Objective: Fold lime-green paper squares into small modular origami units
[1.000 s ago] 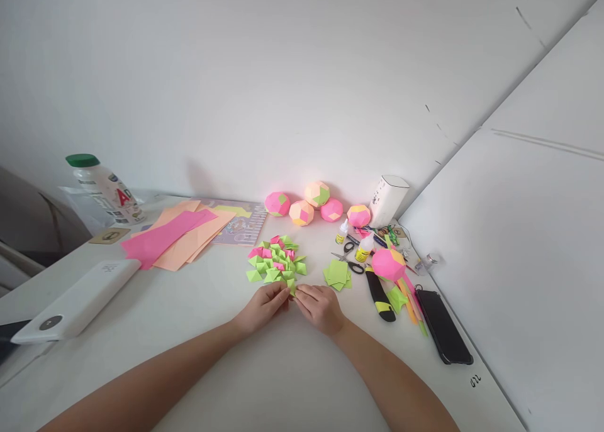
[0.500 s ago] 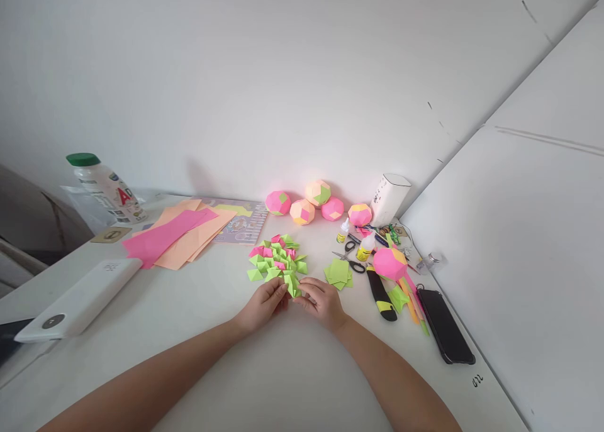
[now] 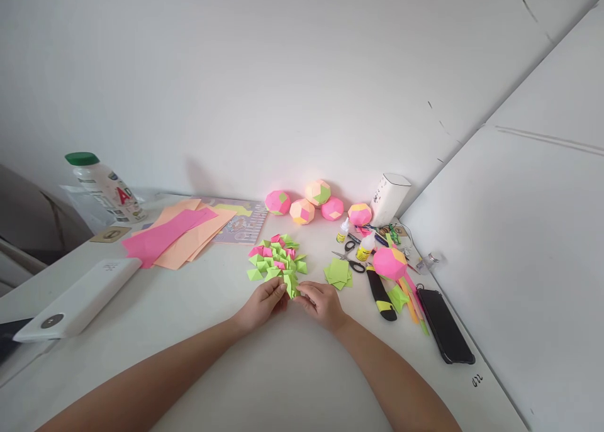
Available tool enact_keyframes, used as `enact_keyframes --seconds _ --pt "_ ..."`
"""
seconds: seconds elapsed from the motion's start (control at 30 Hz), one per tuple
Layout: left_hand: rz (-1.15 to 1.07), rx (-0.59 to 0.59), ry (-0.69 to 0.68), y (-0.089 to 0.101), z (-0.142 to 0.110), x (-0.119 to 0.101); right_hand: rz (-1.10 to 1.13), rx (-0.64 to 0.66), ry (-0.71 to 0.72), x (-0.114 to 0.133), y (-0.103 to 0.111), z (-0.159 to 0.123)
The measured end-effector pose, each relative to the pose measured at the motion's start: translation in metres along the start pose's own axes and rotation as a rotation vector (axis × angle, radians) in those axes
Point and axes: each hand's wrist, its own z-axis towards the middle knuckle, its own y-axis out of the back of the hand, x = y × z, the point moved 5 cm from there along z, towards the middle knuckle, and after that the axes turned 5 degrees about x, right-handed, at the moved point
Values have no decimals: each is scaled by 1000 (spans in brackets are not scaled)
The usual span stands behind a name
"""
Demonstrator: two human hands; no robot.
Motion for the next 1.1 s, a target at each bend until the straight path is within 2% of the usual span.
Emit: enact_keyframes --seconds 0.3,0.47,0.53,0.63,0.77,0.9,1.1 --pt "34 -19 12 -1 -2 -5 14 -8 -33 1 2 0" --pt "44 -51 16 0 -3 -7 106 7 -90 -3 0 -1" --pt "38 -56 25 0 -3 -6 188 -12 -164 -5 0 -1" --pt "52 -42 29 -1 -2 -6 382 -31 -379 -12 -5 -2" --pt "80 9 4 -2 -2 -10 604 25 -584 -17 -17 -6" --pt "53 41 7 -4 -2 -11 719 85 -640 -18 -24 -10" --pt "-62 55 61 -4 1 -8 763 68 -641 -19 -24 -11"
